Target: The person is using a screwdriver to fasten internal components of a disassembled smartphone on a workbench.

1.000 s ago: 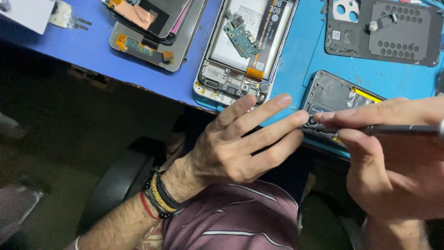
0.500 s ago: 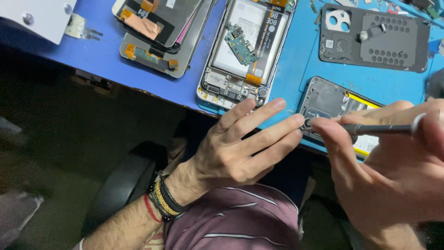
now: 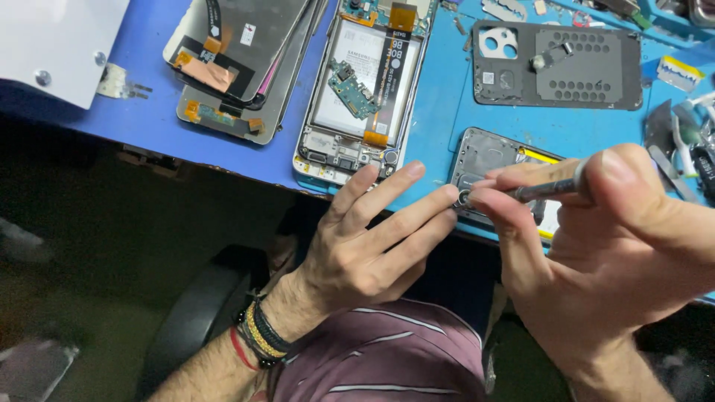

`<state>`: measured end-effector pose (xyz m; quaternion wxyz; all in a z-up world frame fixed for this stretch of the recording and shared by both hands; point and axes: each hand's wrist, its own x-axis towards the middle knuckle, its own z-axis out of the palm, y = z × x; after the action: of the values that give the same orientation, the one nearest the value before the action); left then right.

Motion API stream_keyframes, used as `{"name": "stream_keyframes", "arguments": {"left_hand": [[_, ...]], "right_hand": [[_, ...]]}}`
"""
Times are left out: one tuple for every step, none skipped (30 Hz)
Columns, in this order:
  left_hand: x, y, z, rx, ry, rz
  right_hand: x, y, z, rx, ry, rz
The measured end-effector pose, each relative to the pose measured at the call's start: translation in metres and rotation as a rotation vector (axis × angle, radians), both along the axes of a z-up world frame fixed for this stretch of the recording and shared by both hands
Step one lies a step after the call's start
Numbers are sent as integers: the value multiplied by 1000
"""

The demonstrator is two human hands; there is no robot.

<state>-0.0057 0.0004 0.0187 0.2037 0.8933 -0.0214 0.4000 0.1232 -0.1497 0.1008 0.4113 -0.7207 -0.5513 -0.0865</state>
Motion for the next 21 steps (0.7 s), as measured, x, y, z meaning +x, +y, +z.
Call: {"name": "stream_keyframes", "arguments": {"left_hand": [[0,1,1,2,-3,2],[-1,1,1,13,5,1],[-2,1,0,25,18,-1],[-3,1,-1,26,20,1],[-2,0,-2,33,2,11],[0,0,-3,39,-15,22],[0,-1,-3,40,-13,18],[1,-2,-2,69,-4,43],[3,-2,-2,101,4,64],[5,-4,-5,105,5,56],[8,-5,-7,132,-22,93],[11,-7,-9,160,-50,130],[13,-5,-8,163,-50,123],[15,-3,-8,200,-63,128],[16,-2,-7,236,-75,133],[17,-3,-6,239,-72,126],[18,-2,-5,238,-52,125],[19,-2,-3,236,-32,124],[21,-2,-2,244,-27,117],[22,-2,-1,225,-24,109],[24,-2,0,206,-20,99]], "right_hand": [[0,-1,-1,2,-3,2],[0,-2,-3,-66,-28,-58],[0,-3,-5,-132,-49,-119],[-2,-2,-4,-131,-47,-117],[-2,-2,-2,-90,-49,-52],[-2,-1,1,-49,-50,12],[-1,-3,4,-48,-49,8],[1,-6,7,-33,66,-57],[3,-9,10,-16,180,-125],[10,-25,3,-12,181,-133],[19,-40,-4,-33,198,-242],[27,-56,-11,-53,214,-352],[32,-59,-7,-50,216,-357],[36,-63,-4,-162,253,-539],[41,-67,-2,-276,289,-721],[52,-80,-10,-274,295,-726],[64,-92,-19,-274,267,-696],[75,-105,-28,-273,239,-666],[84,-116,-38,-268,248,-670],[93,-127,-48,-269,207,-623],[101,-139,-58,-271,167,-578]]}}
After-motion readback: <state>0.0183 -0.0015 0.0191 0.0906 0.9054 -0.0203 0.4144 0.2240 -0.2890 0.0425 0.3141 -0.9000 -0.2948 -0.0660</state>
